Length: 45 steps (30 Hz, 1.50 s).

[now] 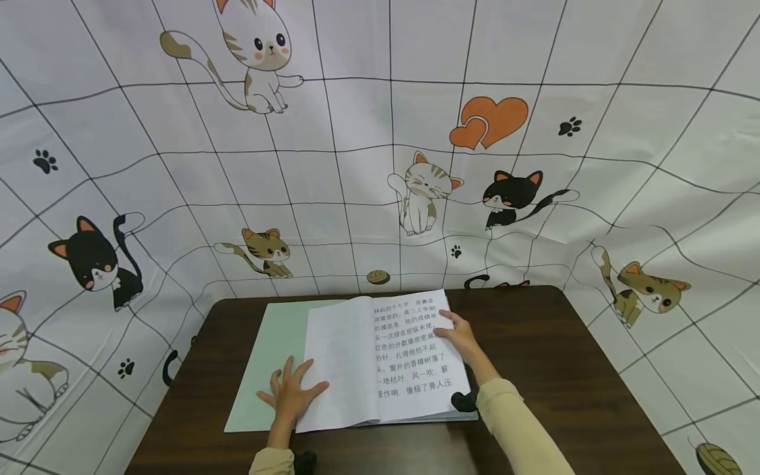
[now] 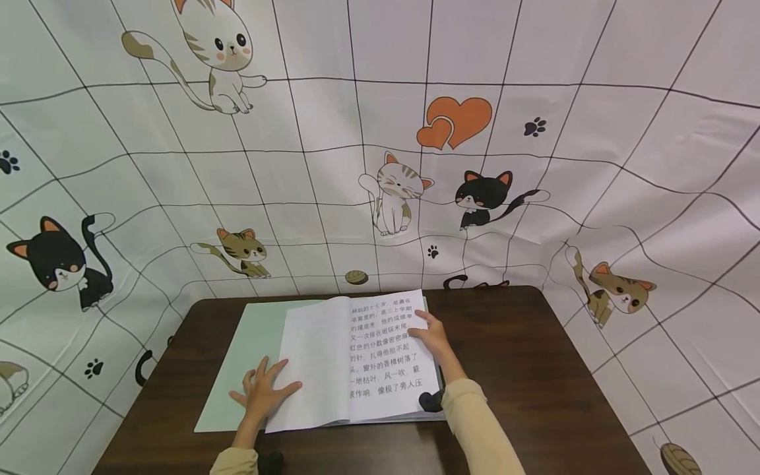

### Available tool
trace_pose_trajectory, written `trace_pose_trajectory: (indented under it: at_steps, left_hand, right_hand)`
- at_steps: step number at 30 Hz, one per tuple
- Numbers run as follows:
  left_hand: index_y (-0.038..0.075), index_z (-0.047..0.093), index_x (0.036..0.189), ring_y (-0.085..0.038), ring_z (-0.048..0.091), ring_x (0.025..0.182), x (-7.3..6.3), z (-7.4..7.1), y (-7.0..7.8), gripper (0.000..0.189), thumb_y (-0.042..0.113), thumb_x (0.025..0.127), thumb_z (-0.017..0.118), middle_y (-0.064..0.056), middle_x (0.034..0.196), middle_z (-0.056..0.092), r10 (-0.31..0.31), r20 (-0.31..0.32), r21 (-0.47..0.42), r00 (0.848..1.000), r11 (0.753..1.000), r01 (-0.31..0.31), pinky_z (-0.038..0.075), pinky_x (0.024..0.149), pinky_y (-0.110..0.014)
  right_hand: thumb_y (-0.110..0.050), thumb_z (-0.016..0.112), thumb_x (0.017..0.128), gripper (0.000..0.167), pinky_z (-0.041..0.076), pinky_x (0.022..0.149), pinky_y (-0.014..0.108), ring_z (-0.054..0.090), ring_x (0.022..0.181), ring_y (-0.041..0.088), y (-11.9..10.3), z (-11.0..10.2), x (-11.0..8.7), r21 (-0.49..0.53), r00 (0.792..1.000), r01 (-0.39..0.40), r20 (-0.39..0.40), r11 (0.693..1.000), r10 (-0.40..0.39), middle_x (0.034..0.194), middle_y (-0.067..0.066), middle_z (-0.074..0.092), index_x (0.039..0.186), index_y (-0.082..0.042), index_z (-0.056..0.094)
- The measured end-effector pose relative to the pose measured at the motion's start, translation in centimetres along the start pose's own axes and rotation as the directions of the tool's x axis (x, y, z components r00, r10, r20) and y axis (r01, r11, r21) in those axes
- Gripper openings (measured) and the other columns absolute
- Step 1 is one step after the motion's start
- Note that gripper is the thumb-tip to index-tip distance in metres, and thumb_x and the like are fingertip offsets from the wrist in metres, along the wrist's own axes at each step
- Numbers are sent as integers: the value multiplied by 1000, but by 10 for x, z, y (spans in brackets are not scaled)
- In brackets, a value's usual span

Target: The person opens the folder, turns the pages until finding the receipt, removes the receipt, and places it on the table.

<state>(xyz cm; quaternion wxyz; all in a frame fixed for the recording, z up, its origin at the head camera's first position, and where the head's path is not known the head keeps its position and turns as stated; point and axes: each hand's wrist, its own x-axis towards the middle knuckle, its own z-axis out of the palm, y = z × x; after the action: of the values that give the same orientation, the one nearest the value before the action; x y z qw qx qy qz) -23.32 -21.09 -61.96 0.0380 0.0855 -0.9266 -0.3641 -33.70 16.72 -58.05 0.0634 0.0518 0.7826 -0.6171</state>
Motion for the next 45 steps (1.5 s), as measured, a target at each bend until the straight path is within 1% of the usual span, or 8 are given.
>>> trace_pose_trajectory:
  at_steps: [4,13,18,23,28,31,38,45]
  left_hand:
    - [13,56,136,-55,14,138,0,2,-2,74,47,75,79,-26,158,22,-9,11,6,1000,1000,9,-16,95,-84]
    - [12,56,136,-55,14,138,0,1,-1,72,46,76,79,-26,158,23,3,3,6,1000,1000,-3,-17,95,-83]
    - [12,55,137,-55,13,138,0,-2,1,72,45,77,78,-25,159,21,-8,17,15,1000,1000,8,-17,96,-83]
    - [12,55,136,-56,13,138,1,-4,3,71,44,78,78,-26,158,22,3,12,17,1000,1000,-3,-16,95,-84]
    - [12,55,136,-56,13,138,0,-3,3,71,44,78,78,-26,158,22,-1,9,12,1000,1000,1,-16,95,-83]
    - [12,56,135,-56,14,137,-1,-2,2,70,44,77,79,-26,158,23,6,-1,5,1000,1000,-6,-16,96,-83]
    - [12,57,134,-56,16,137,-2,-4,4,70,43,76,79,-27,157,25,18,-16,6,1000,1000,-18,-14,96,-84]
    - [12,56,135,-57,15,137,-1,-3,5,70,42,77,79,-27,157,24,16,3,15,1000,1000,-16,-14,95,-84]
  right_hand:
    - [-9,68,89,58,52,59,22,64,63,9,2,2,-8,13,1000,-19,-21,1000,20,113,22,66,143,-5,47]
    - [-6,67,87,55,54,58,24,66,63,11,4,8,-17,123,999,-22,-35,992,27,93,8,72,140,-4,49]
    - [-6,67,87,59,54,59,24,66,64,11,5,8,-24,146,1000,-16,-17,989,19,95,9,71,142,-5,47]
    - [-6,68,87,60,54,59,24,66,65,12,2,9,-33,170,1000,1,-9,985,1,98,10,70,143,-5,46]
    - [-2,66,87,61,54,60,25,67,65,13,-13,9,-55,187,1000,17,-5,982,-17,105,22,70,143,1,43]
    - [0,66,86,62,55,60,26,68,66,14,-11,9,-58,209,1000,18,-16,978,-15,110,26,69,143,2,43]
    - [-4,68,86,62,55,60,26,68,66,12,10,14,-52,233,999,2,-34,972,7,111,19,70,143,-6,45]
    - [-6,69,86,64,55,58,27,67,66,12,11,18,-59,238,999,-11,-30,971,18,109,16,69,144,-7,44]
